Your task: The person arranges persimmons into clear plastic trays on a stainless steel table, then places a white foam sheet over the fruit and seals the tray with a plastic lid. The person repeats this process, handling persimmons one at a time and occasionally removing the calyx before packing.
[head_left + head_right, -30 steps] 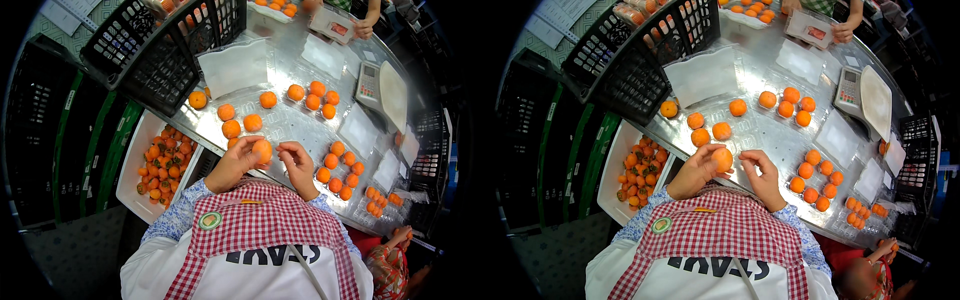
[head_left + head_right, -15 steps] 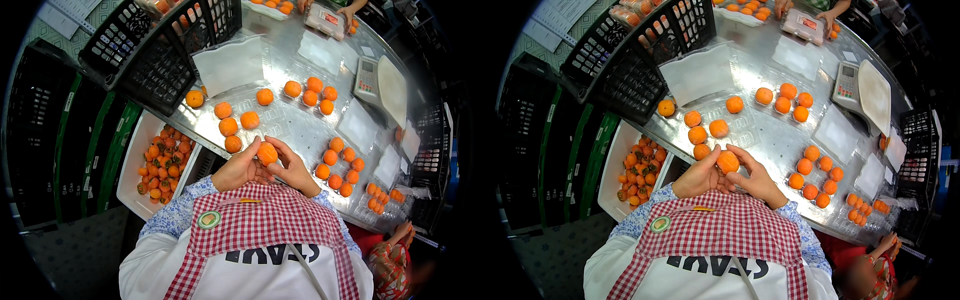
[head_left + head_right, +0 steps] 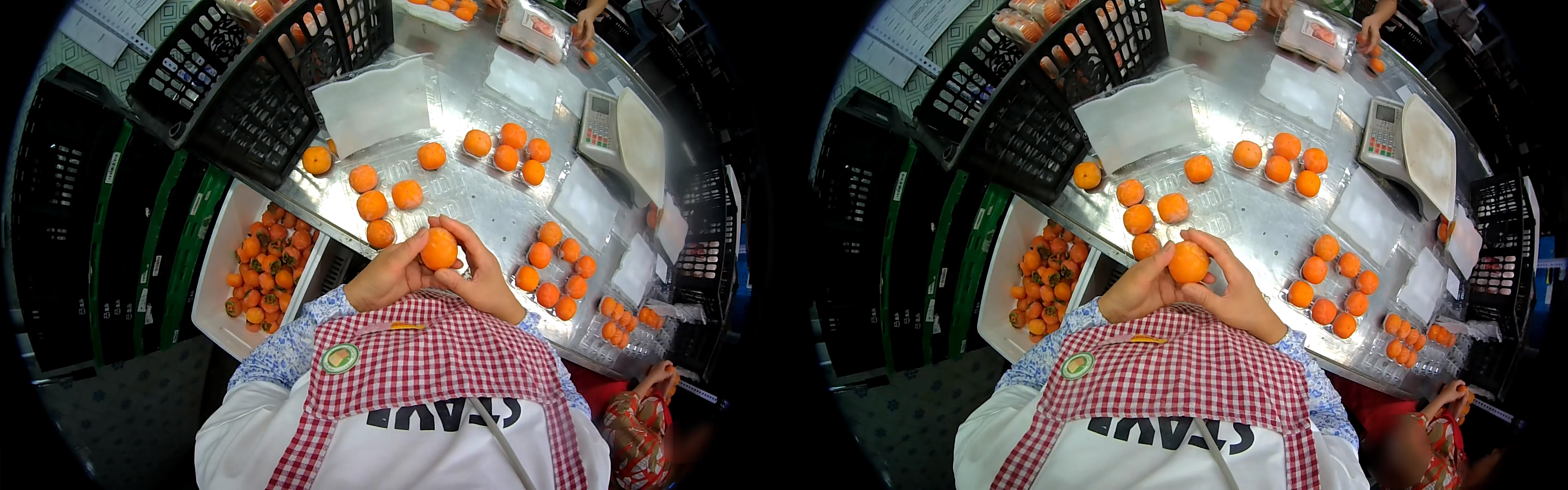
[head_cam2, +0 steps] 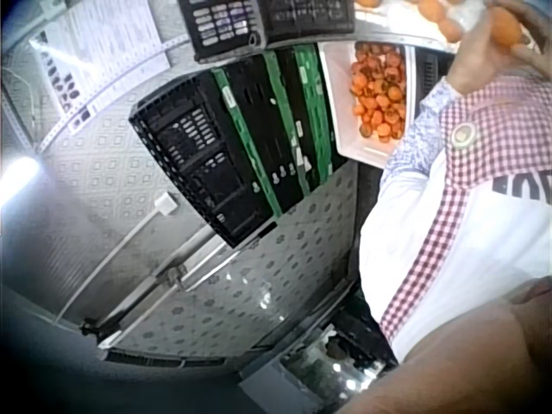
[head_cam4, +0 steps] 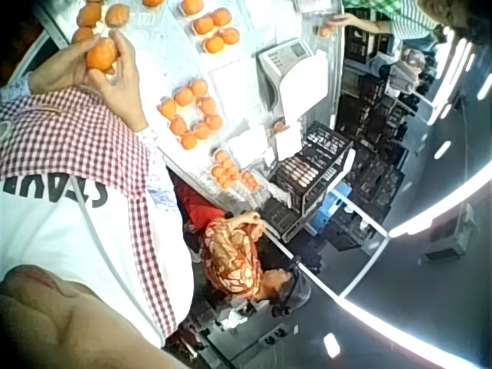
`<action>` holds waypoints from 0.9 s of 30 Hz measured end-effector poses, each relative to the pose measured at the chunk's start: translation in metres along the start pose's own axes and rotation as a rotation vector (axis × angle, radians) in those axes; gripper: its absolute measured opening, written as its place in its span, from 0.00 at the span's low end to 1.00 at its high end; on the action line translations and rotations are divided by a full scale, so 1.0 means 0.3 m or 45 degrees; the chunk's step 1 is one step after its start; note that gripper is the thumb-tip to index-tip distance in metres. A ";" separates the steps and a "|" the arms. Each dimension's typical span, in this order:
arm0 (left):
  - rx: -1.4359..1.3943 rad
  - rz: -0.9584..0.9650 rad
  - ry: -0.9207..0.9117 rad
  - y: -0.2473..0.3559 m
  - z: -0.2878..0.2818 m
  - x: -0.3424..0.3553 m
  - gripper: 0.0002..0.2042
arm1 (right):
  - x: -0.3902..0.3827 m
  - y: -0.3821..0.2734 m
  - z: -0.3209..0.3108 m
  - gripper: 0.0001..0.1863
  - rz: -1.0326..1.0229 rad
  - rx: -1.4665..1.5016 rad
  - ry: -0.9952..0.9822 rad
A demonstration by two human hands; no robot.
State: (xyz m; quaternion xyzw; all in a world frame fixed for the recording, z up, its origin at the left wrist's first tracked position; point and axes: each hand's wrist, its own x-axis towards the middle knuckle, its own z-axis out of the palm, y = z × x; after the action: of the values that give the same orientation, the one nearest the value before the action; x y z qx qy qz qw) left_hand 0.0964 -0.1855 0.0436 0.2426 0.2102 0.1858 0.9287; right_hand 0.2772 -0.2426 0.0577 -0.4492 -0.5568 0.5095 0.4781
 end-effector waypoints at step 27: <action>-0.262 0.013 0.002 -0.032 -0.036 0.014 0.30 | -0.011 0.038 0.013 0.15 0.260 -0.089 0.373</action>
State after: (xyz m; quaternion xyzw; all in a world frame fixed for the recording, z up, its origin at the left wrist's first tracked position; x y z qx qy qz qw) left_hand 0.0971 -0.1873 0.0287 0.1470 0.1895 0.2113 0.9475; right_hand 0.2741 -0.2456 0.0458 -0.5890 -0.4501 0.4650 0.4840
